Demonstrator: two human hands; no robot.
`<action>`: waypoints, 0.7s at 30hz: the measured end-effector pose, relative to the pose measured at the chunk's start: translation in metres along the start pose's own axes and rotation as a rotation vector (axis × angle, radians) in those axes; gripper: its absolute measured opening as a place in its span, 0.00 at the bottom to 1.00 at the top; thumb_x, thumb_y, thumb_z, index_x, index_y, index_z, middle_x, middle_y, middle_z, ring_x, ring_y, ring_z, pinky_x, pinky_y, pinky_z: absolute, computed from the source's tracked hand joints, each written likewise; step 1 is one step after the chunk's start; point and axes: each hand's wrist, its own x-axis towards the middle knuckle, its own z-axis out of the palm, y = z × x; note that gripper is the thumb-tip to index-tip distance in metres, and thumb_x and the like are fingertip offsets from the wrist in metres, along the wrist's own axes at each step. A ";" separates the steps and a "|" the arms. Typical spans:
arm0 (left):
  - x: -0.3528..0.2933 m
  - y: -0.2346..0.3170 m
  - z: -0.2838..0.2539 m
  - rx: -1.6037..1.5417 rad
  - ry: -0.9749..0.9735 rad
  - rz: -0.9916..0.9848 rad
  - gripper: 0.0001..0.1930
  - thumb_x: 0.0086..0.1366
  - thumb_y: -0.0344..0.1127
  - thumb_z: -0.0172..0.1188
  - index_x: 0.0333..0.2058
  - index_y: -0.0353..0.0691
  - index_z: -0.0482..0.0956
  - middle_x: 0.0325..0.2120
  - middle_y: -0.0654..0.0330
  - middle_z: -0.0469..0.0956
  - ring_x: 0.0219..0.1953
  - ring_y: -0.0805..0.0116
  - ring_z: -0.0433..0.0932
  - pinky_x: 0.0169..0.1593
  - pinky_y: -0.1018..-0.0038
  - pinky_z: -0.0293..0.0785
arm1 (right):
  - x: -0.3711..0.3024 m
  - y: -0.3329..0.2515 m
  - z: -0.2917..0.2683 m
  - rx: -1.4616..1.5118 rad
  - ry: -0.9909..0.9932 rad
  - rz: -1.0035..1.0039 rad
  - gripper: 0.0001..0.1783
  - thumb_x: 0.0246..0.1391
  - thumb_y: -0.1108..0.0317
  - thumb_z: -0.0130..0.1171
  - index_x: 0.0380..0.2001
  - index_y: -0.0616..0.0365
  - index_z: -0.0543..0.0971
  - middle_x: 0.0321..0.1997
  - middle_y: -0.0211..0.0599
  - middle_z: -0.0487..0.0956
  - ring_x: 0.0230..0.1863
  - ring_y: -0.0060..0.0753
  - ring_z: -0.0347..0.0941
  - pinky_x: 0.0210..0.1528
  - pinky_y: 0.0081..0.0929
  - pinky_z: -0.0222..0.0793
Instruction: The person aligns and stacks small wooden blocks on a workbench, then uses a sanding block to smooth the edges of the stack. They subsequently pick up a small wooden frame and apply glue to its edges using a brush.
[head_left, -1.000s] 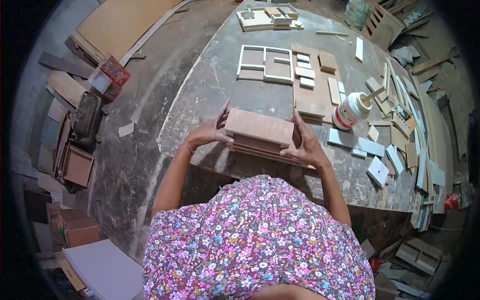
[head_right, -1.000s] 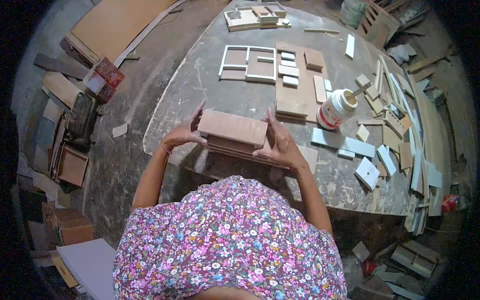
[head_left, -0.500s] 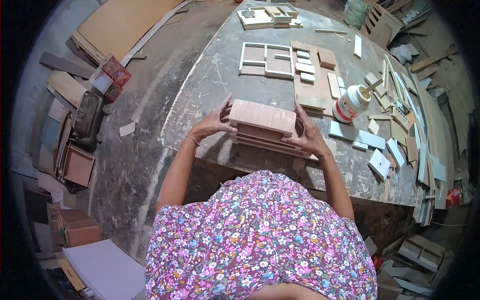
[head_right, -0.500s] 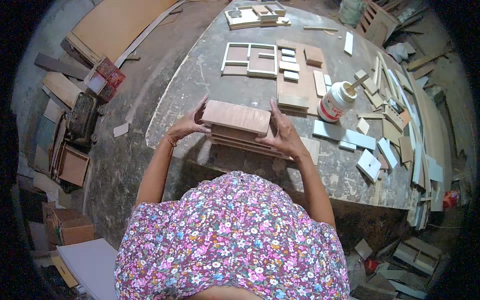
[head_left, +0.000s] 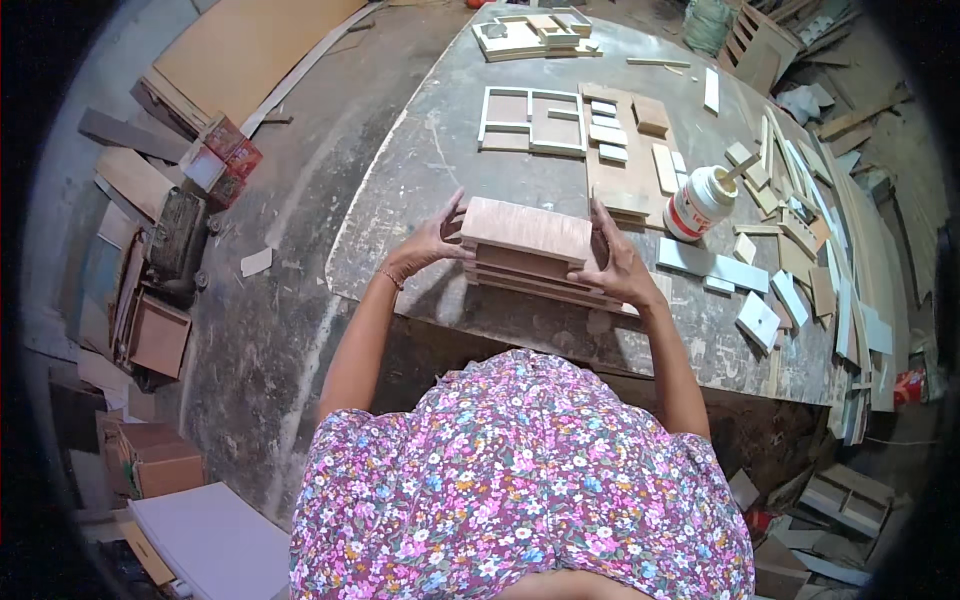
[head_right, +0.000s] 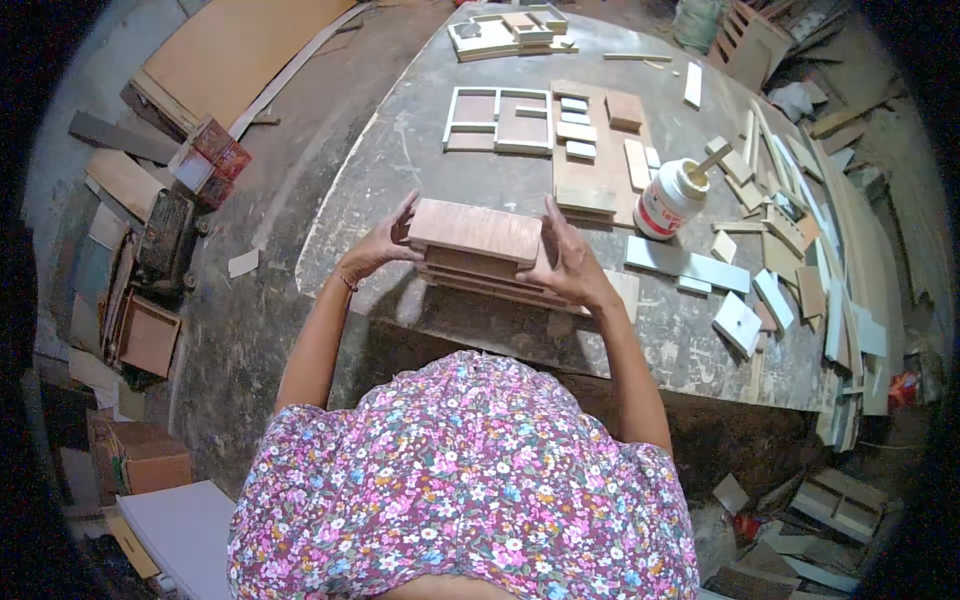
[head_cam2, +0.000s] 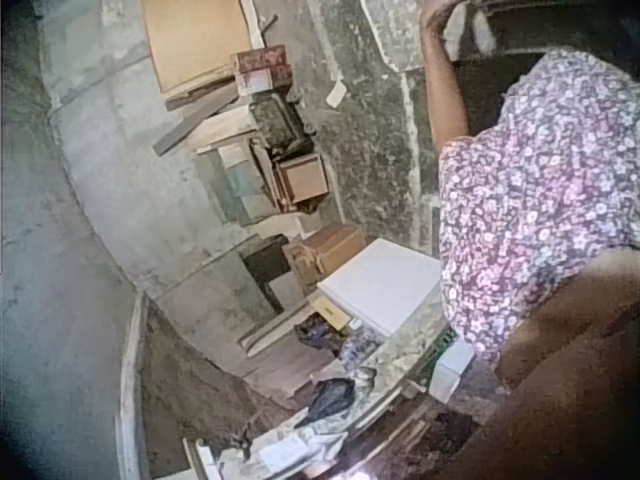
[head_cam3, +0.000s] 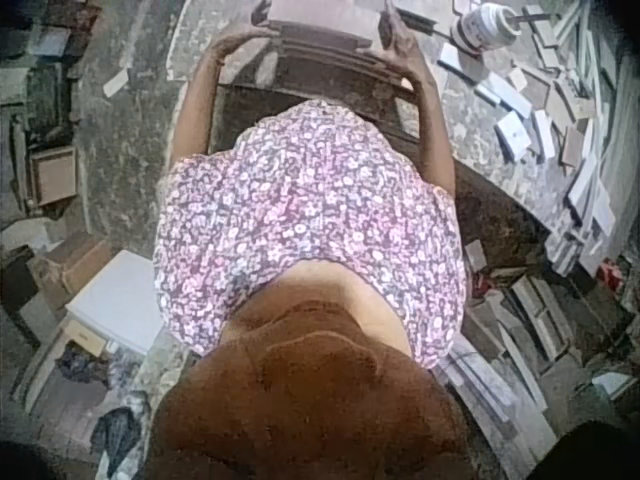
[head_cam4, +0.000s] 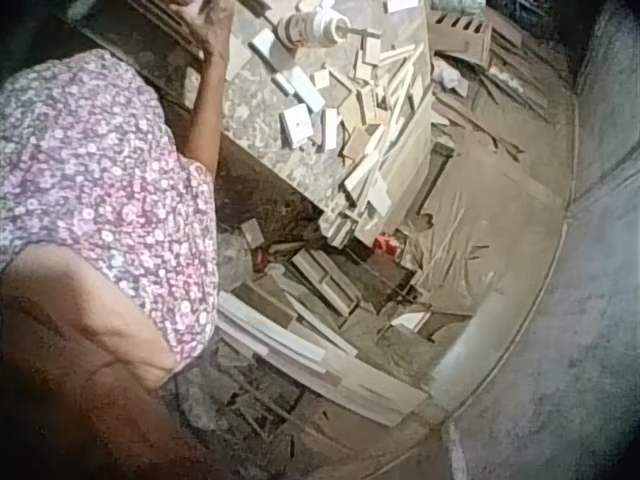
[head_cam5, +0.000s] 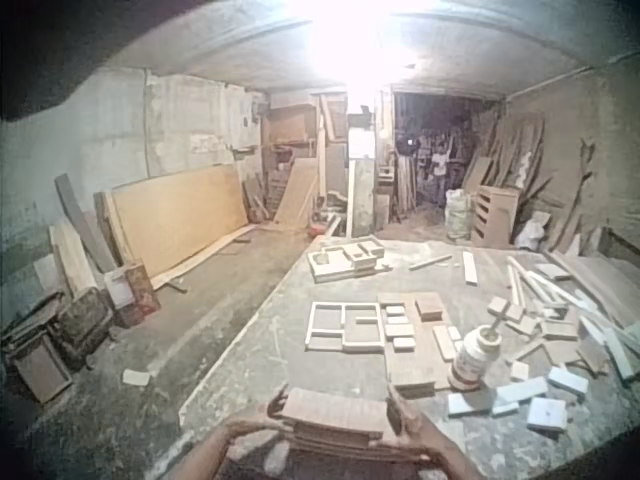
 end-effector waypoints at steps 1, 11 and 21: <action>0.001 0.006 0.003 0.000 -0.003 -0.009 0.57 0.37 0.22 0.68 0.62 0.43 0.37 0.60 0.52 0.48 0.60 0.62 0.53 0.59 0.67 0.56 | -0.001 -0.001 -0.002 0.007 0.000 -0.006 0.65 0.24 0.54 0.73 0.63 0.50 0.41 0.54 0.51 0.65 0.55 0.49 0.61 0.58 0.39 0.58; 0.003 0.002 -0.001 0.026 -0.026 -0.012 0.59 0.37 0.30 0.72 0.62 0.44 0.36 0.58 0.52 0.53 0.59 0.60 0.56 0.58 0.66 0.56 | -0.002 0.001 0.000 -0.009 0.020 -0.014 0.61 0.28 0.57 0.70 0.63 0.51 0.43 0.54 0.53 0.65 0.55 0.52 0.61 0.58 0.39 0.58; 0.006 -0.002 -0.006 0.073 -0.033 -0.048 0.60 0.36 0.29 0.72 0.62 0.47 0.36 0.60 0.51 0.50 0.61 0.59 0.52 0.61 0.65 0.51 | -0.001 -0.002 -0.002 0.077 -0.026 0.065 0.59 0.26 0.64 0.69 0.62 0.57 0.47 0.61 0.49 0.57 0.62 0.43 0.54 0.62 0.32 0.51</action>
